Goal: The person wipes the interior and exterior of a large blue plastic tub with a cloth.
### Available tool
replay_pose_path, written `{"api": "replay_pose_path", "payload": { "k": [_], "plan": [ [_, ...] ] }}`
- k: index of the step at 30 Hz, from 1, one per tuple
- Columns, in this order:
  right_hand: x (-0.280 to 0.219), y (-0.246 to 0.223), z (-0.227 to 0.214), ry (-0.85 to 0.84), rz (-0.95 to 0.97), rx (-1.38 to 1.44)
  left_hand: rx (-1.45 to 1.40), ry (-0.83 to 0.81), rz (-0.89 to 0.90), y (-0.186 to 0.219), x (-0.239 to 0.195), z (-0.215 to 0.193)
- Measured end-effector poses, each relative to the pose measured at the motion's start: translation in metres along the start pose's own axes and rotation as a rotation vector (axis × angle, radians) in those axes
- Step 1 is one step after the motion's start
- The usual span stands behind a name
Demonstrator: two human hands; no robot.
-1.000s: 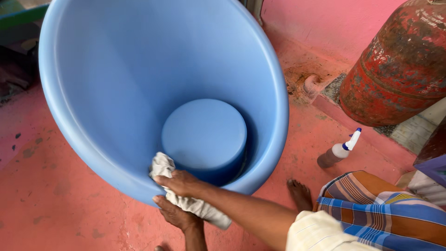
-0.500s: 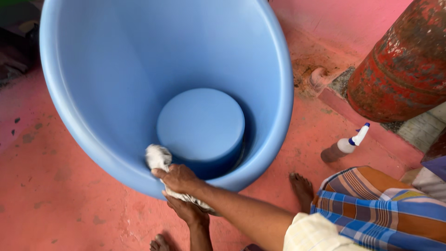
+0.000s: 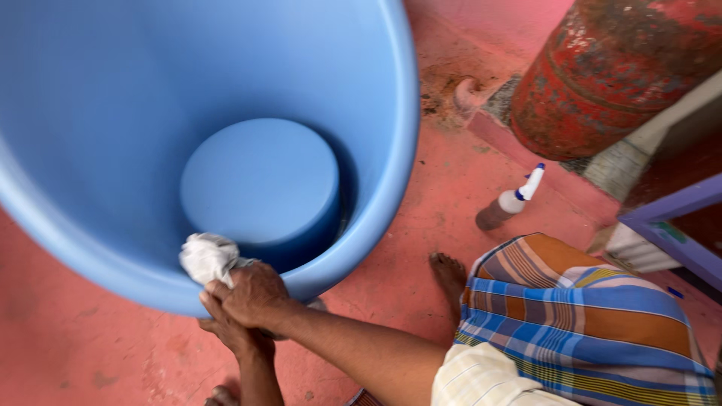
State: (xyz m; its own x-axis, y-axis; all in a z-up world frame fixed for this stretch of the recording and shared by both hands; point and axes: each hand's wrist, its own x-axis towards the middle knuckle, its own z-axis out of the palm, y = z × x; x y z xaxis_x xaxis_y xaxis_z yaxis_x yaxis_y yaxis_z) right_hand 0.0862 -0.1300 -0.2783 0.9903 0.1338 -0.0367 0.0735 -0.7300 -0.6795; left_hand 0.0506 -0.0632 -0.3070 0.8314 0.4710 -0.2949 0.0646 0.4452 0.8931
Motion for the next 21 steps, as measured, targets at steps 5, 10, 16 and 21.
{"api": "replay_pose_path", "payload": {
  "k": [5,10,16,21],
  "plan": [
    [-0.013,0.055,-0.058,-0.28,-0.143,-0.228,0.02,0.111,-0.147,-0.026,-0.014,0.006],
    [0.005,0.09,-0.107,-0.444,-0.128,-0.519,-0.076,-0.033,-0.319,-0.013,-0.021,-0.004],
    [0.004,-0.006,-0.026,-0.347,0.185,0.03,-0.24,-0.214,-0.291,-0.02,-0.026,-0.006],
    [-0.024,0.05,-0.067,-0.271,-0.112,-0.08,-0.19,-0.083,-0.343,-0.025,-0.009,-0.01]
  ]
}}
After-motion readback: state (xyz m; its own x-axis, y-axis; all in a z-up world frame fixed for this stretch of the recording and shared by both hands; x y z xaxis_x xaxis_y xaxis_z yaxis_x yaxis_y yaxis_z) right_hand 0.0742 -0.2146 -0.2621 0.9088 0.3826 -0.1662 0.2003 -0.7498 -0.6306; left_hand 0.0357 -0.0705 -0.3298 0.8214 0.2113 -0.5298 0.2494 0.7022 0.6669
